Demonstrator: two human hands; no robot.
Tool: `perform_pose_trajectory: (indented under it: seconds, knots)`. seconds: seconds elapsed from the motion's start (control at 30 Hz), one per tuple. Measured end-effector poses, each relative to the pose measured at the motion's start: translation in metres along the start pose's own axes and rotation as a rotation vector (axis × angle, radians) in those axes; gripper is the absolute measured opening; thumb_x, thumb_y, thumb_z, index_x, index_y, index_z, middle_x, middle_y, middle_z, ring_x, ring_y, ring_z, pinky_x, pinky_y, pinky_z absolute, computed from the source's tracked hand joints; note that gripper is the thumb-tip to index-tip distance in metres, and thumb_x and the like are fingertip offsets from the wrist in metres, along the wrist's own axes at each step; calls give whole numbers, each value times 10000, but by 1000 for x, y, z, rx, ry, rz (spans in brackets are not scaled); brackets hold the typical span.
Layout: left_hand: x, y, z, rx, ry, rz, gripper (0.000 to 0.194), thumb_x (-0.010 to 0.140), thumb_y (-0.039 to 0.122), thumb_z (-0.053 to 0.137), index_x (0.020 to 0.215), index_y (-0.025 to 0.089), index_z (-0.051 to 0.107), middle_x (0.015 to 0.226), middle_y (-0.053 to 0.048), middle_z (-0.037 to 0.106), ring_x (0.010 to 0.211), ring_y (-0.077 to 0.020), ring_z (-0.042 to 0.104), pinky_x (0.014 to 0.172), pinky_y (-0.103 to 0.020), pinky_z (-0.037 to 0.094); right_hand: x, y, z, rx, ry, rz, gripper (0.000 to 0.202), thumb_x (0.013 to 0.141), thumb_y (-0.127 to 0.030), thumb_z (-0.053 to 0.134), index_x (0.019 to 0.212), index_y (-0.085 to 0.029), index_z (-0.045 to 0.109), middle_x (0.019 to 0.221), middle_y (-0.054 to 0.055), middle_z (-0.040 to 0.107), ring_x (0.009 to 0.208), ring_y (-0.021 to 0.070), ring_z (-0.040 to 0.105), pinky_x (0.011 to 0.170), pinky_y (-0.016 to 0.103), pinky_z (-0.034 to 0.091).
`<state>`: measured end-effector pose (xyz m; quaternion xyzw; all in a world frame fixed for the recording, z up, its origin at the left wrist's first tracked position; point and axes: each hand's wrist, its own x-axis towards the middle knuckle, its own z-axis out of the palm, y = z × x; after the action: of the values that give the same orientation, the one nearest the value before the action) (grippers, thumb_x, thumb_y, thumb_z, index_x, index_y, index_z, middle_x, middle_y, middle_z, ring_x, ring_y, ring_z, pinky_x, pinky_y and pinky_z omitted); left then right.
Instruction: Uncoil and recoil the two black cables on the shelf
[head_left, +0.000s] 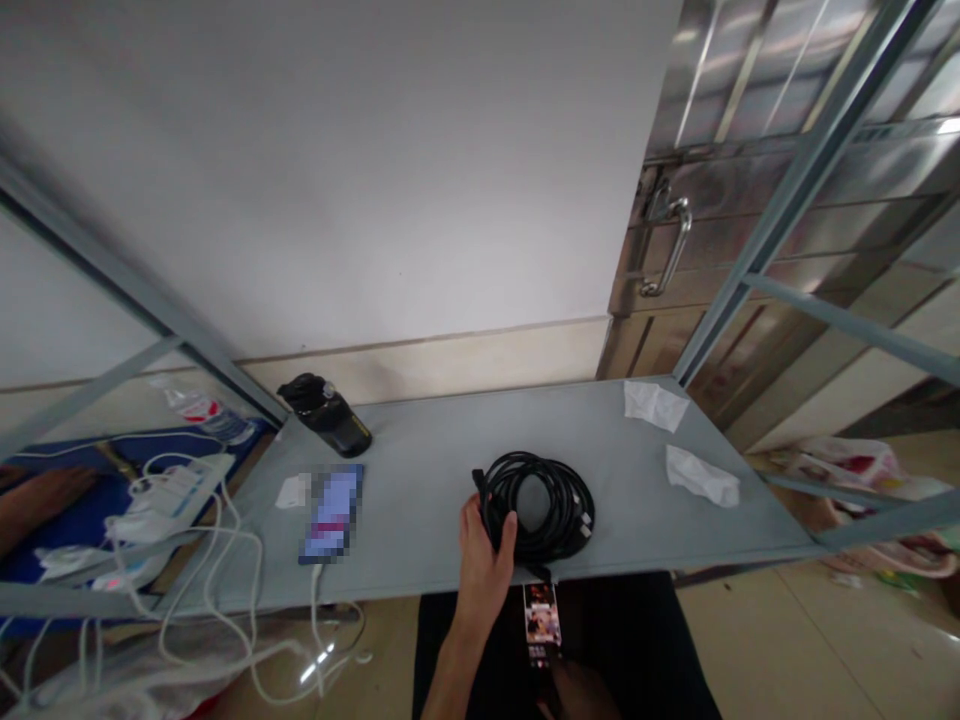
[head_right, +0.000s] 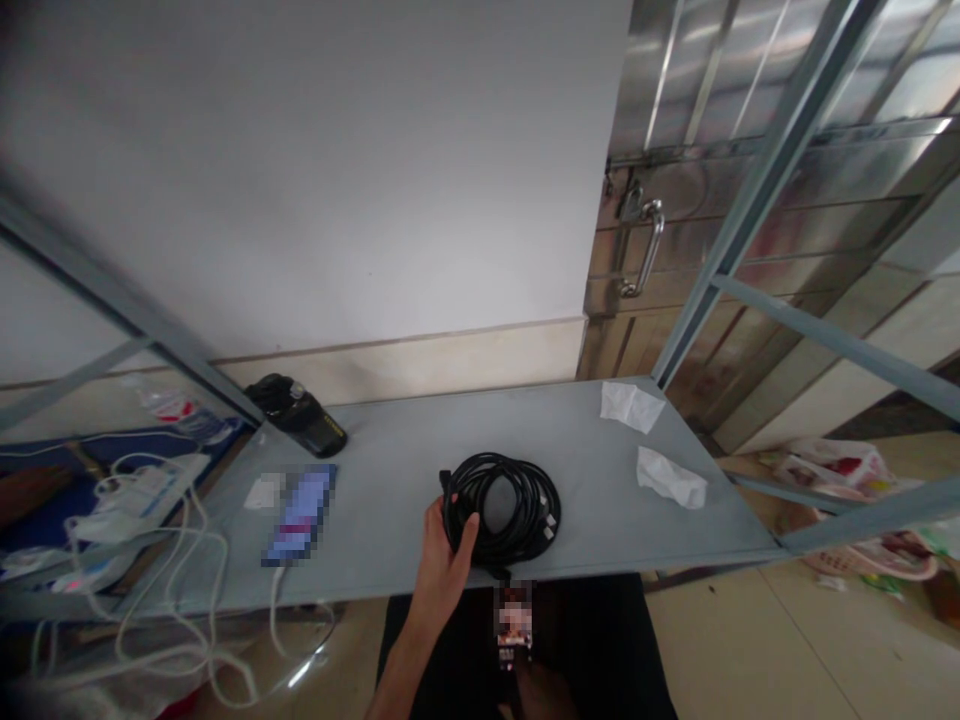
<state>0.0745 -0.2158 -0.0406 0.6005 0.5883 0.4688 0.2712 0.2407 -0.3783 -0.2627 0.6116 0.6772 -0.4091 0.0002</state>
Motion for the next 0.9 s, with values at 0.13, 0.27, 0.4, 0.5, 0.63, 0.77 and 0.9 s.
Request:
perform_pose_trajectory:
  seconds: [0.13, 0.27, 0.4, 0.5, 0.63, 0.77, 0.9]
  knots:
    - [-5, 10, -8, -52, -126, -8, 556, 1150, 550, 618, 1594, 227, 536, 1576, -185, 610, 1529, -342, 584, 1347, -619, 423, -2, -9, -8, -25, -97, -34, 702, 946, -293, 722, 1640, -216, 645, 1549, 211, 742, 1397, 392, 758, 1161, 475, 601]
    - [0, 6, -33, -50, -273, 50, 552, 1151, 508, 636, 1647, 279, 558, 1694, -154, 572, 1625, -336, 523, 1402, -620, 364, -2, -18, -13, -61, -128, 36, 734, 945, -271, 723, 1667, -181, 621, 1482, 227, 777, 1356, 425, 776, 1138, 513, 613]
    - [13, -1, -56, -71, -384, 88, 559, 1101, 505, 720, 1621, 313, 649, 1707, -154, 591, 1622, -369, 545, 1379, -639, 411, 3, -23, -14, -14, -101, 39, 738, 972, -287, 678, 1699, -201, 590, 1504, 220, 766, 1358, 434, 774, 1122, 503, 618]
    - [19, -2, -63, -69, -411, 90, 638, 1001, 537, 847, 1581, 310, 706, 1668, -178, 623, 1590, -408, 583, 1341, -650, 470, 6, -26, -19, 42, -104, 79, 826, 940, -255, 676, 1750, -214, 518, 1489, 212, 777, 1314, 419, 798, 1092, 486, 630]
    - [22, 1, -64, -50, -453, 76, 896, 810, 584, 1016, 1611, 344, 693, 1703, -169, 592, 1625, -461, 532, 1352, -696, 449, 4, -31, -29, 159, -125, 5, 941, 916, -278, 697, 1809, -226, 407, 1544, 177, 755, 1371, 367, 775, 1126, 419, 614]
    - [24, 3, -64, -48, -490, 33, 955, 760, 585, 1053, 1617, 361, 694, 1703, -155, 597, 1661, -467, 480, 1365, -698, 438, -1, -43, -46, 192, -198, -6, 894, 939, -278, 697, 1795, -235, 445, 1618, 176, 703, 1439, 354, 736, 1168, 405, 593]
    - [24, 2, -63, -41, -481, 1, 862, 789, 584, 1037, 1566, 366, 735, 1684, -141, 618, 1643, -455, 508, 1363, -673, 452, -2, -57, -59, 177, -285, 36, 715, 1034, -261, 618, 1742, -333, 545, 1608, 131, 719, 1433, 348, 745, 1186, 436, 590]
